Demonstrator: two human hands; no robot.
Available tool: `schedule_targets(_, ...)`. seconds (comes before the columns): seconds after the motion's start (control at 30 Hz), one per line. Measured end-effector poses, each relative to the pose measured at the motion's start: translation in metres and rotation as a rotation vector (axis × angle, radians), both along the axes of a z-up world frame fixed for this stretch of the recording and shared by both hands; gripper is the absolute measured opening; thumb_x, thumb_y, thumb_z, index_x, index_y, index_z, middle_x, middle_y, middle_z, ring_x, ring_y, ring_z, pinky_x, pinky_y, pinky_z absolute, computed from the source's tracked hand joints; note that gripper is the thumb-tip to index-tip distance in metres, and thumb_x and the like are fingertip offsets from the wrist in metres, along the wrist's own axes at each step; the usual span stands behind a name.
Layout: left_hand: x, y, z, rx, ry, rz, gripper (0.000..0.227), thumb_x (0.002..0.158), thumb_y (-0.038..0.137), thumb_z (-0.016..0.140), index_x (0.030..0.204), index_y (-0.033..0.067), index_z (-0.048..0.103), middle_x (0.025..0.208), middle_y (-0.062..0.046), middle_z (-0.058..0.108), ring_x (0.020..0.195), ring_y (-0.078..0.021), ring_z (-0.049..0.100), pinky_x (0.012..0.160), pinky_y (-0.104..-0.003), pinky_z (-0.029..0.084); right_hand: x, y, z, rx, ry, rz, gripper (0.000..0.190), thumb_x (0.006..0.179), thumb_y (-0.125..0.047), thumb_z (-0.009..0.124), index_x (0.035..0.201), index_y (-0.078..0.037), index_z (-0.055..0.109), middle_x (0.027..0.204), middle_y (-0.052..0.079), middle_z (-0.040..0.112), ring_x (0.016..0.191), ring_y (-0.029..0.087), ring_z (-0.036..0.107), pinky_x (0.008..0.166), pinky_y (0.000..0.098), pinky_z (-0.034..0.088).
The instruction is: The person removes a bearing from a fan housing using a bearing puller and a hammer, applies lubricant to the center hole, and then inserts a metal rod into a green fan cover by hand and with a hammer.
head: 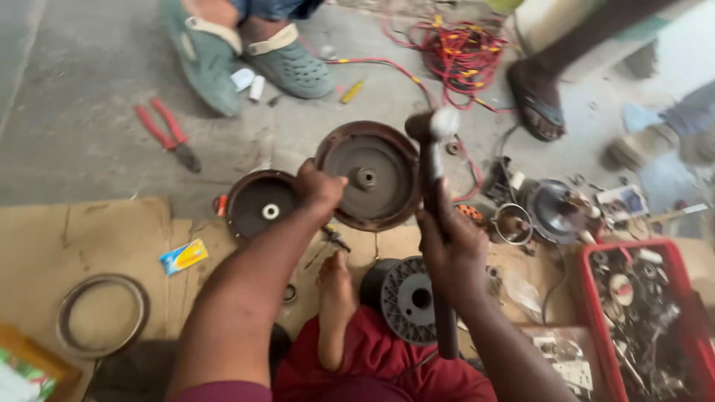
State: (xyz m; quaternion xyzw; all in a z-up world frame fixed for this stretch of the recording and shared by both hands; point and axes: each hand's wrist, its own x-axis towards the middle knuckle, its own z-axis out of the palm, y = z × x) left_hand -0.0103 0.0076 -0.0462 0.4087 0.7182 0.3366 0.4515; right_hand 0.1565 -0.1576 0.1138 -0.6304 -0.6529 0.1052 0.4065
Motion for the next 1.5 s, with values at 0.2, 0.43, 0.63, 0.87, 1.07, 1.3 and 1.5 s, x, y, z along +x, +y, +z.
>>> schedule_targets(0.2,0.0,-0.011,0.03,-0.064,0.012,0.002,0.068,0.07,0.01,0.091,0.129,-0.0033,0.059,0.127,-0.025,0.066,0.118,-0.0348,0.066,0.098,-0.039,0.052,-0.009,0.02,0.017,-0.693,0.1,-0.079,0.055,0.092,-0.022,0.073,0.145,-0.026,0.059,0.057,0.005,0.06,0.05,0.009,0.058,0.052,0.0314,0.053)
schedule_targets(0.43,-0.006,-0.006,0.037,-0.104,-0.024,0.045,0.077,0.073,0.009,0.09,0.139,-0.0035,0.052,0.132,-0.029,0.062,0.119,-0.036,0.066,0.099,-0.037,0.054,-0.011,0.007,-0.014,-0.112,-0.064,0.057,0.052,0.099,-0.022,0.069,0.15,-0.017,0.057,0.071,0.005,0.064,0.063,0.005,0.065,0.061,0.0281,0.054)
schedule_targets(0.63,-0.012,-0.02,0.042,-0.048,-0.046,0.045,0.066,0.07,0.008,0.09,0.128,-0.0031,0.06,0.123,-0.025,0.068,0.112,-0.0336,0.069,0.094,-0.039,0.055,0.003,-0.007,0.005,-0.751,0.361,-0.165,0.061,0.091,-0.024,0.071,0.15,-0.021,0.055,0.075,0.007,0.069,0.054,0.012,0.059,0.05,0.0304,0.05)
schedule_targets(0.87,-0.008,-0.019,0.043,-0.019,-0.088,0.088,0.053,0.071,0.004,0.087,0.116,-0.0056,0.062,0.111,-0.026,0.072,0.1,-0.032,0.073,0.084,-0.039,0.058,0.048,-0.093,0.008,-0.693,0.748,-0.365,0.072,0.083,-0.015,0.074,0.151,-0.01,0.049,0.078,0.008,0.065,0.056,0.015,0.059,0.048,0.0291,0.048)
schedule_targets(1.07,-0.009,-0.025,0.049,0.03,-0.188,0.11,0.045,0.074,0.001,0.084,0.115,-0.0029,0.065,0.109,-0.023,0.074,0.096,-0.0272,0.073,0.083,-0.037,0.056,0.114,-0.183,-0.07,-0.572,1.052,-0.439,0.054,0.086,-0.002,0.067,0.137,0.002,0.052,0.089,0.011,0.064,0.055,0.015,0.053,0.041,0.0286,0.04)
schedule_targets(1.3,-0.01,-0.031,0.042,0.329,-0.146,-0.01,0.038,0.077,0.006,0.086,0.111,-0.0022,0.07,0.099,-0.017,0.078,0.086,-0.0226,0.073,0.08,-0.034,0.056,0.16,-0.252,-0.163,-0.602,1.165,-0.636,0.049,0.087,-0.001,0.061,0.135,-0.002,0.053,0.081,0.012,0.067,0.05,0.015,0.048,0.041,0.0285,0.036)
schedule_targets(1.5,-0.006,-0.058,0.045,0.267,-0.299,-0.136,0.03,0.08,0.006,0.083,0.106,-0.0041,0.073,0.094,-0.013,0.079,0.077,-0.0179,0.071,0.072,-0.032,0.058,0.175,-0.255,-0.204,-0.791,1.312,-0.625,0.034,0.094,-0.019,0.062,0.12,0.003,0.066,0.065,0.004,0.054,0.047,0.012,0.045,0.04,0.0263,0.032)
